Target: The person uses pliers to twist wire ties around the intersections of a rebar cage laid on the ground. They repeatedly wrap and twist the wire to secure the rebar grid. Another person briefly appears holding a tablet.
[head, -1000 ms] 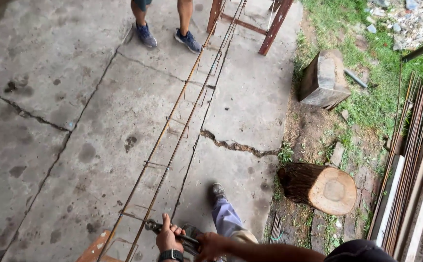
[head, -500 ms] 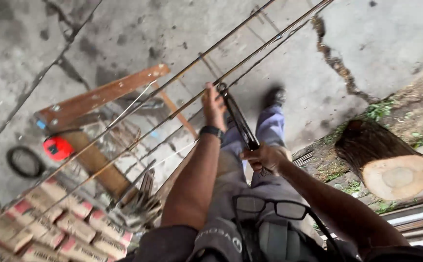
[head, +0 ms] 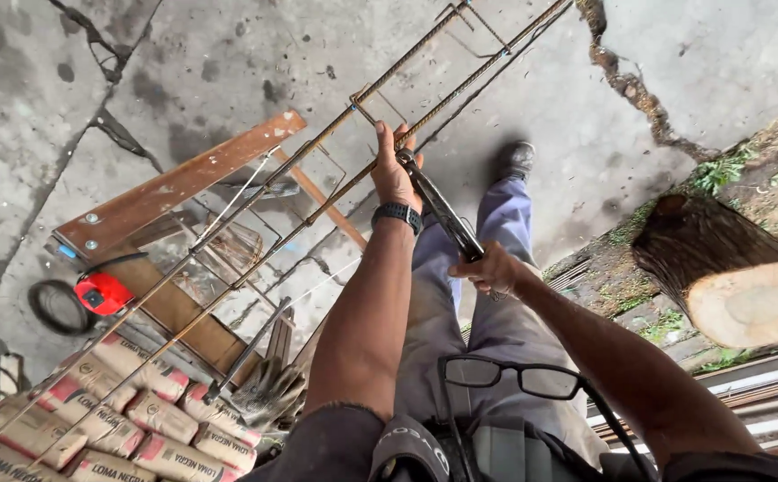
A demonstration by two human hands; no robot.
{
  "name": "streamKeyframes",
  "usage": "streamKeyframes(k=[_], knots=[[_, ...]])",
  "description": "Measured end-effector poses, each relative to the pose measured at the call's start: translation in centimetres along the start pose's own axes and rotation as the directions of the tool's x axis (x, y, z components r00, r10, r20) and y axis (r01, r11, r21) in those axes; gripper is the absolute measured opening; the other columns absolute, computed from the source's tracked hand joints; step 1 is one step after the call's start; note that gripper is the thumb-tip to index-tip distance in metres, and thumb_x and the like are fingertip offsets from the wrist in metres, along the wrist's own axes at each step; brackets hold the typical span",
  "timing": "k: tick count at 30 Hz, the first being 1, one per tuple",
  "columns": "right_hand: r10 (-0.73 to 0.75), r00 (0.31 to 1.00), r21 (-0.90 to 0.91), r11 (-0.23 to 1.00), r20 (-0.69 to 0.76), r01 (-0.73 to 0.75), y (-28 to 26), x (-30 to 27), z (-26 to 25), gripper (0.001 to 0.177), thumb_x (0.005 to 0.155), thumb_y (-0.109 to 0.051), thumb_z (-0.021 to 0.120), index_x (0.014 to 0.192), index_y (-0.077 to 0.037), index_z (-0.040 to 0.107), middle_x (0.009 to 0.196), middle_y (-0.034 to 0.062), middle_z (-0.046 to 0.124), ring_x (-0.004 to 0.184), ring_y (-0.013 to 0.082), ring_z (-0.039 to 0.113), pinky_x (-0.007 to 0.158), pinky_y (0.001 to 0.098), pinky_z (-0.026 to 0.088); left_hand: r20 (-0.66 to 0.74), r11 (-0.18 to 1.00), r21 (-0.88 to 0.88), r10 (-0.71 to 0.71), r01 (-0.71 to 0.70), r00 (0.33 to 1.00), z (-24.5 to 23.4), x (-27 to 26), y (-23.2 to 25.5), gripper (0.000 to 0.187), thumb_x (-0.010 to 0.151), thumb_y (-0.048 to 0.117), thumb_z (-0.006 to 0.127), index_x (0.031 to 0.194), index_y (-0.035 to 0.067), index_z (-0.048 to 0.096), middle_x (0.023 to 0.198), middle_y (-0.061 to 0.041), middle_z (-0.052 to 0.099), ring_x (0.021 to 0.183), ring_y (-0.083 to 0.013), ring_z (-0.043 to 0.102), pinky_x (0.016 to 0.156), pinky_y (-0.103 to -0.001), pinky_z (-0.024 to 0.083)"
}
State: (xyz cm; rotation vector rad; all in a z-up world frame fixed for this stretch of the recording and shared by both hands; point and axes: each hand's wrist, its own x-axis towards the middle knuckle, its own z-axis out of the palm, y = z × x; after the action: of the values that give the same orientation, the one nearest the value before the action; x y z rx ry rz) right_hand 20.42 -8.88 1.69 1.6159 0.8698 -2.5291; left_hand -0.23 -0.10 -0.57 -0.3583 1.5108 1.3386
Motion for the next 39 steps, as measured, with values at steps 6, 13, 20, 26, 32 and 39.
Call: streamKeyframes(k=[6, 13, 20, 26, 32, 39], knots=[[0.052, 0.997, -0.136, 0.990, 0.051, -0.045, 2.1, 3.1, -2.8, 0.030, 0.080, -0.015, 0.087, 0.068, 0.000, 0.064, 0.046, 0.0100, 0.052, 0.032, 0.0153, 0.049, 0.033, 0.0286, 0.045, -0.085, 0.997, -0.075, -0.004, -0.003, 0.996, 2.6, -3.1, 2.0, 0.073, 0.084, 0.074, 0.066, 0.114, 0.008, 0.068, 0.109, -0.012, 0.055, 0.112, -0.0270, 0.064, 0.094, -0.044, 0.054], [0.066, 0.997, -0.201, 0.978, 0.032, -0.058, 1.6, 3.0, -2.4, 0.030, 0.083, -0.014, 0.082, 0.064, 0.000, 0.064, 0.046, 0.0118, 0.054, 0.035, 0.0196, 0.053, 0.039, 0.0316, 0.048, -0.003, 0.998, -0.061, 0.009, -0.010, 1.000, 2.1, -4.4, 2.1, 0.072, 0.084, 0.071, 0.069, 0.120, 0.009, 0.065, 0.140, -0.016, 0.047, 0.128, -0.0368, 0.055, 0.099, -0.048, 0.053], [0.170, 0.964, -0.336, 0.913, -0.206, -0.233, -0.3, -3.3, 1.5, 0.031, 0.085, -0.025, 0.082, 0.073, -0.004, 0.063, 0.056, 0.0105, 0.059, 0.051, 0.0239, 0.061, 0.050, 0.0324, 0.053, -0.091, 0.890, 0.453, -0.013, 0.053, 0.996, 0.2, -10.6, -5.0, 0.071, 0.066, 0.044, 0.093, 0.114, 0.007, 0.056, 0.090, -0.007, 0.061, 0.090, -0.0194, 0.061, 0.082, -0.038, 0.050], [-0.195, 0.902, -0.701, 0.697, -0.386, -0.149, 3.5, -2.6, 4.3, 0.030, 0.078, -0.019, 0.070, 0.100, -0.011, 0.050, 0.075, 0.0165, 0.065, 0.077, 0.0404, 0.069, 0.067, 0.0502, 0.056, -0.203, 0.828, 0.543, -0.034, 0.141, 0.979, 1.2, -12.5, -4.6, 0.064, 0.065, 0.042, 0.093, 0.104, 0.012, 0.053, 0.090, -0.007, 0.058, 0.086, -0.0221, 0.065, 0.077, -0.035, 0.055], [-0.110, 0.913, -0.546, 0.827, -0.393, -0.135, -2.7, -6.5, 5.3, 0.033, 0.070, -0.020, 0.080, 0.091, -0.012, 0.056, 0.069, 0.0164, 0.069, 0.071, 0.0346, 0.071, 0.061, 0.0454, 0.053, -0.118, 0.951, 0.266, -0.129, 0.156, 0.985, -0.5, -11.2, -5.6, 0.048, 0.072, 0.024, 0.092, 0.079, 0.010, 0.046, 0.066, -0.006, 0.047, 0.055, -0.0187, 0.054, 0.049, -0.029, 0.047], [0.241, 0.959, 0.273, 0.922, 0.150, -0.274, -2.9, -5.6, 4.3, 0.017, 0.071, -0.007, 0.082, 0.079, 0.001, 0.070, 0.068, 0.0204, 0.071, 0.060, 0.0326, 0.073, 0.058, 0.0457, 0.063, 0.207, 0.971, 0.058, -0.238, 0.231, 0.949, -3.2, -10.6, -4.3, 0.037, 0.074, 0.022, 0.093, 0.070, 0.011, 0.059, 0.057, -0.009, 0.057, 0.047, -0.0207, 0.063, 0.046, -0.035, 0.057]])
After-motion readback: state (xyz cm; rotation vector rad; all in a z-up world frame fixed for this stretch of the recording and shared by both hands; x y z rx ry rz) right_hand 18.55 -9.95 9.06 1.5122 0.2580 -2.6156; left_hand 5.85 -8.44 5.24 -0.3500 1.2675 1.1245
